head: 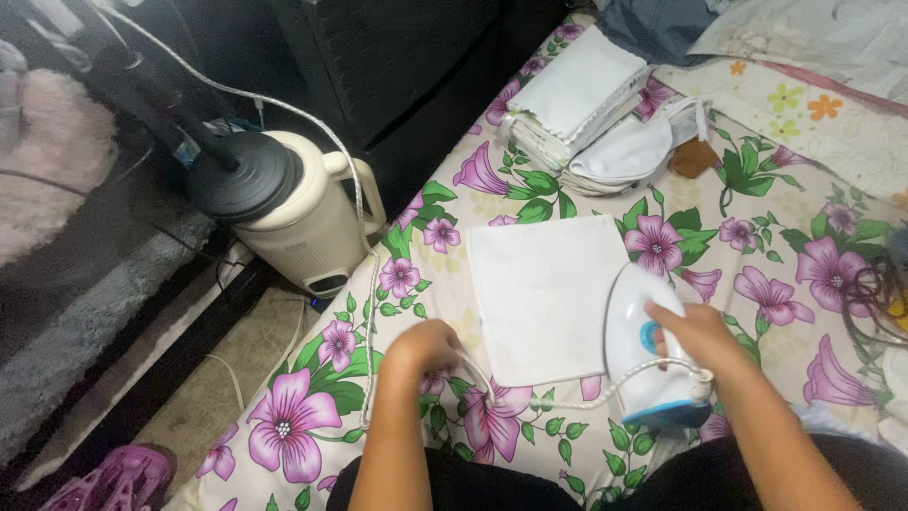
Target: The person irons small patterned cloths on a floral bedsheet using a handheld electric iron. They smooth the fabric, flip the cloths to iron both sides, and fold them after ironing.
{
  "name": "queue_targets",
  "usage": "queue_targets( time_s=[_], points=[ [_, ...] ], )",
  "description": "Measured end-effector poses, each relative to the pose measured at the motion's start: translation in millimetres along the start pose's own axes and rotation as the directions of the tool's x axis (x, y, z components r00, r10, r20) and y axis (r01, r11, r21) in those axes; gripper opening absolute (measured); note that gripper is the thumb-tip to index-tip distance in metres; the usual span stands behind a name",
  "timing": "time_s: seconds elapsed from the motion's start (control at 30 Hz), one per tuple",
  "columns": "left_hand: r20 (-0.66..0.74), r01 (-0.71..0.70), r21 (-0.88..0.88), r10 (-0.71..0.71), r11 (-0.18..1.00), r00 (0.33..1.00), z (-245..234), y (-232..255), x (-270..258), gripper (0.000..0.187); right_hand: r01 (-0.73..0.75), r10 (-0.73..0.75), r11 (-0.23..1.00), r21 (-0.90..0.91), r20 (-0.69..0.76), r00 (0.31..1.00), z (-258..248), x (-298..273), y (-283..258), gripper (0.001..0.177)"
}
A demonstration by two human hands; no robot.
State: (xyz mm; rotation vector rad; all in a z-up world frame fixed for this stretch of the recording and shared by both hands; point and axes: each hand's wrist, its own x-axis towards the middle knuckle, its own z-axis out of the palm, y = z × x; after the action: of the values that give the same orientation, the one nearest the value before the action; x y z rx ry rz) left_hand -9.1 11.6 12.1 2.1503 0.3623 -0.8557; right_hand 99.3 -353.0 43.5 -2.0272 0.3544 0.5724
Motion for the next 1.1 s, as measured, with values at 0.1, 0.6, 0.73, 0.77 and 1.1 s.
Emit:
queue_targets(
  time_s=[0.1,0.6,0.73,0.77,1.1],
  points=[
    [-0.282,-0.055,-0.037,0.042,0.998,0.958,-9,-29,-3,0.021,0.0,-0.03,0.972,0.234,0.125,0.992,24,-10,-20,0.028],
    [-0.856,0.23,-0.452,-0.491,0.862,0.16,-48,-47,-36,0.016,0.8,-0.851,0.523,0.294,0.119,0.512,191,78,-196,0.05],
    [-0.816,0.267,-0.484,-0.54,0.834,0.208,-51,-50,-31,0.018,0.759,-0.796,0.577,0.301,-0.003,0.606,212,115,-182,0.047],
    [-0.826,0.265,-0.465,-0.522,0.845,0.213,-50,-50,-30,0.018,0.773,-0.805,0.57,0.278,0.002,0.593,213,118,-177,0.044],
    [-0.964,0.103,-0.257,-0.262,0.961,0.04,-46,-21,-33,0.037,0.728,-0.762,0.63,0.271,0.037,0.646,200,110,-168,0.043]
  ],
)
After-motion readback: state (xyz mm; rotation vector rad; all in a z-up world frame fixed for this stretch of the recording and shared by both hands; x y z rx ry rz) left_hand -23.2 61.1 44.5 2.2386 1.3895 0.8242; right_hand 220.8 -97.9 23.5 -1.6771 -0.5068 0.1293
